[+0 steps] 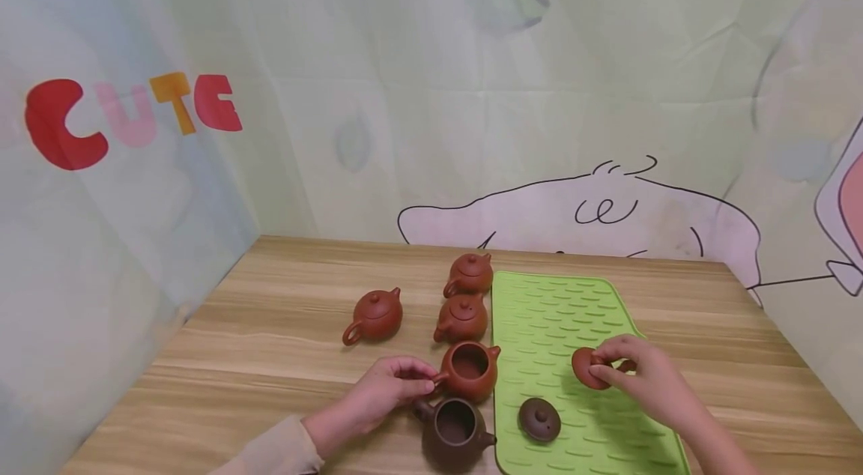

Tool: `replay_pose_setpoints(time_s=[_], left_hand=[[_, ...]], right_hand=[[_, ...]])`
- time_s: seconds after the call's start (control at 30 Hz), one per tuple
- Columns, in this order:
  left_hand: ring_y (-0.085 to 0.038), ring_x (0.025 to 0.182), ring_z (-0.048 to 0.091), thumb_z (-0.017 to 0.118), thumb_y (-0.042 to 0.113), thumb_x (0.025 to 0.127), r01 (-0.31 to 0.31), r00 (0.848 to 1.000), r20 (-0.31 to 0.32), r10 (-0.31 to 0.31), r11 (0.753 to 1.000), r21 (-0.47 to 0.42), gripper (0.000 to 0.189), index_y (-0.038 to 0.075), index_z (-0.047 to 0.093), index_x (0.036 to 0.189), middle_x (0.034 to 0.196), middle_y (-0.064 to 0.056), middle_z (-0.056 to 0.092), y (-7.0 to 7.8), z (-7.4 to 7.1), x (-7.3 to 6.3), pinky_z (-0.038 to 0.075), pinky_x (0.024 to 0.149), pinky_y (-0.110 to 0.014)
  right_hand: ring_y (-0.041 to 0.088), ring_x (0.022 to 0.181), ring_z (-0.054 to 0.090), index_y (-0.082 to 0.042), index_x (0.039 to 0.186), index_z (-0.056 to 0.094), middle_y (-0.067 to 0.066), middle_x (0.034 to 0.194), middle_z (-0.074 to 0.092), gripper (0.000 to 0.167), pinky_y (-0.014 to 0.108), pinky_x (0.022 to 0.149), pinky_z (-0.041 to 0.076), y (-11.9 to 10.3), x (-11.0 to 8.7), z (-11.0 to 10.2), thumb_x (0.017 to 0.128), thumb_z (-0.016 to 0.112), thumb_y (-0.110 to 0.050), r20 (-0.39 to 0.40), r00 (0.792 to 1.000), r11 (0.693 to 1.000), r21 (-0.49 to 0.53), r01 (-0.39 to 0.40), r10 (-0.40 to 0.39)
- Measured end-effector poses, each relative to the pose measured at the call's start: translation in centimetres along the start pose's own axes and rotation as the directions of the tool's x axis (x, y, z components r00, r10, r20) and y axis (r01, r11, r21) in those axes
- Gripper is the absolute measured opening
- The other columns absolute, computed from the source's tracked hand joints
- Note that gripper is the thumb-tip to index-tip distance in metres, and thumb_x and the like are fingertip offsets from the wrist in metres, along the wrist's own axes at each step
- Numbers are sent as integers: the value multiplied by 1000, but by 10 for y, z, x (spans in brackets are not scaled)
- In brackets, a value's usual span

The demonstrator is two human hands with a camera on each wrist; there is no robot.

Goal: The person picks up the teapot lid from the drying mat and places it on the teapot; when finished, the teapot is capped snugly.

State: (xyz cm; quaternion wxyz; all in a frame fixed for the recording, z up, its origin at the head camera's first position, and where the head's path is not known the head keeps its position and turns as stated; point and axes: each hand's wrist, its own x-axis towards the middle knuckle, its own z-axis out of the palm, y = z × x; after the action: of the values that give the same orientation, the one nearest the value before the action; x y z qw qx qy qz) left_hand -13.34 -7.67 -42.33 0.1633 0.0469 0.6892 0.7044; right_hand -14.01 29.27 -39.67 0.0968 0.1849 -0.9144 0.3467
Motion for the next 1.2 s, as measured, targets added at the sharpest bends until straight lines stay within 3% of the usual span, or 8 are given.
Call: replay_pose_setpoints(time_s=[0.1,0.3,0.67,0.93,1.2], left_hand=[[-5,78,60,67,-7,83,1,1000,-3,-1,1000,-3,24,-16,62,104,86,-1,67,0,0,0,50,69,-17],[-5,78,60,67,-7,83,0,1000,0,0,1000,-2,24,-16,62,104,86,0,66,0,1,1,50,69,-17],[-5,79,58,67,-7,83,-13,1000,1,13,999,37,24,-16,62,105,88,0,67,-1,1,0,49,69,-17],[-5,79,60,67,-7,83,-10,1000,0,10,999,33,23,-16,62,104,91,-2,69,0,1,0,49,69,-17],[-5,78,61,67,-7,83,-7,1000,1,7,1000,7,22,-16,62,103,89,-2,69,1,1,0,50,70,-18]], right_hand=[[-5,81,56,-13,90,72,-7,94,65,11,21,64,52,-7,4,3,82,74,-6,-11,999,999,17,49,-48],[-3,80,56,-11,91,72,-2,93,66,15,20,63,50,-19,11,11,80,75,-1,-25,993,992,36,118,-117],[-1,83,57,-12,93,73,-1,94,66,16,22,66,52,-45,24,23,81,74,-2,-2,985,981,90,173,-173],[1,87,57,-13,94,73,0,97,65,12,24,67,53,-61,35,38,84,73,-7,42,984,972,164,166,-175],[2,87,57,-15,92,73,-3,96,65,11,24,68,53,-74,46,53,83,74,-10,47,978,966,171,193,-204]])
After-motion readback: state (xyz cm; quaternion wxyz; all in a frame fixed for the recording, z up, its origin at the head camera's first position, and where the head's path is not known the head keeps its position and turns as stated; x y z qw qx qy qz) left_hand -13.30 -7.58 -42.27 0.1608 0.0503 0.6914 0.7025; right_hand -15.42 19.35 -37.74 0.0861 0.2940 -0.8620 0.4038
